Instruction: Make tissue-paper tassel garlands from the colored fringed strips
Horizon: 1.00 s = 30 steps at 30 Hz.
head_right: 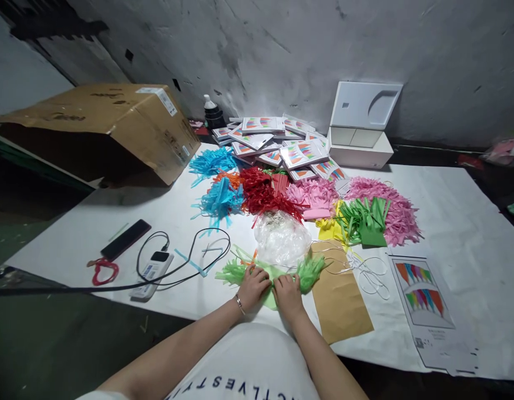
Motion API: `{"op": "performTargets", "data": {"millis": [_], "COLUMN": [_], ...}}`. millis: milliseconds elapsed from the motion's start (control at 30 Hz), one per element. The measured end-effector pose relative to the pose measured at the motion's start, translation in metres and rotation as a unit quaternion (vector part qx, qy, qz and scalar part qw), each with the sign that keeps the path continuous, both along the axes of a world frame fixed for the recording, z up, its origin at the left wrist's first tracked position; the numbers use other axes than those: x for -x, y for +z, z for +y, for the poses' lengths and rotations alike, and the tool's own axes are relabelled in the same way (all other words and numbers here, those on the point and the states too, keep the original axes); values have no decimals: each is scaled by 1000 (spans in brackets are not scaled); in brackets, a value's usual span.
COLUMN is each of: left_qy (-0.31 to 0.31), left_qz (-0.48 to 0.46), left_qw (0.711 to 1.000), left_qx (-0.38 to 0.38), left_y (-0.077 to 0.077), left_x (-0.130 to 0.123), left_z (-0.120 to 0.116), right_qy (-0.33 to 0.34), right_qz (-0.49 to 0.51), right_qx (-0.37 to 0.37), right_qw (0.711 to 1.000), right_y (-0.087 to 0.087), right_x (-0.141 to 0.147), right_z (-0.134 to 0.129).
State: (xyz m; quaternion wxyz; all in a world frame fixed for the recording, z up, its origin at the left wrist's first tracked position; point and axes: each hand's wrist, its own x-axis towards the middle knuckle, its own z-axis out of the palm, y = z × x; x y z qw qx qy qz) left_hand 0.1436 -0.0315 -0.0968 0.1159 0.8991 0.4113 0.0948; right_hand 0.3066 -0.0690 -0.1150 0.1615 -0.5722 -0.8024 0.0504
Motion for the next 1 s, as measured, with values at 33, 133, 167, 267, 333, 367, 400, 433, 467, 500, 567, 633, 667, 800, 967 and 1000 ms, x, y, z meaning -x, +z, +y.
{"op": "performTargets", "data": {"millis": [33,133,167,267,333,367,400,433,467,500,567,633,667,800,967,1000], "left_qy": [-4,-5,-3,2,1,0,-2,-5,-8,-11,-4,20,35,82,53,30], "left_qz": [0,6,9,13,14,14,14,13,12,10,10,16,21,45,58,57], "left_qw": [1000,1000,1000,1000,1000,999,999,999,999,999,998,997,996,993,995,996], "left_qx": [2,14,17,24,28,31,33,35,38,44,61,75,78,75,65,65], "left_y": [-1,-4,-4,-5,-5,-5,-4,-3,-1,1,6,10,11,12,12,13], "left_x": [0,2,3,5,6,6,6,7,7,8,8,6,4,-5,-8,-7], "left_z": [0,2,2,3,4,4,4,4,4,3,3,3,3,4,4,2], "right_qy": [8,31,36,40,39,38,37,36,33,26,-7,-64,-93,-157,-152,-138], "right_qz": [0,1,3,14,22,26,29,31,33,37,51,73,83,87,61,53], "right_qx": [0,-2,-3,-6,-6,-6,-5,-4,-2,1,10,21,25,27,26,26], "right_qw": [1000,1000,999,999,999,999,999,999,999,999,999,995,992,983,986,989], "right_y": [0,-2,-3,-4,-4,-4,-3,-3,-2,-1,2,5,6,9,10,10], "right_x": [2,-1,-6,-23,-33,-36,-37,-37,-36,-34,-29,-24,-22,-17,-14,-14], "right_z": [0,-3,-5,-14,-19,-21,-23,-24,-24,-24,-25,-24,-24,-21,-18,-19]}}
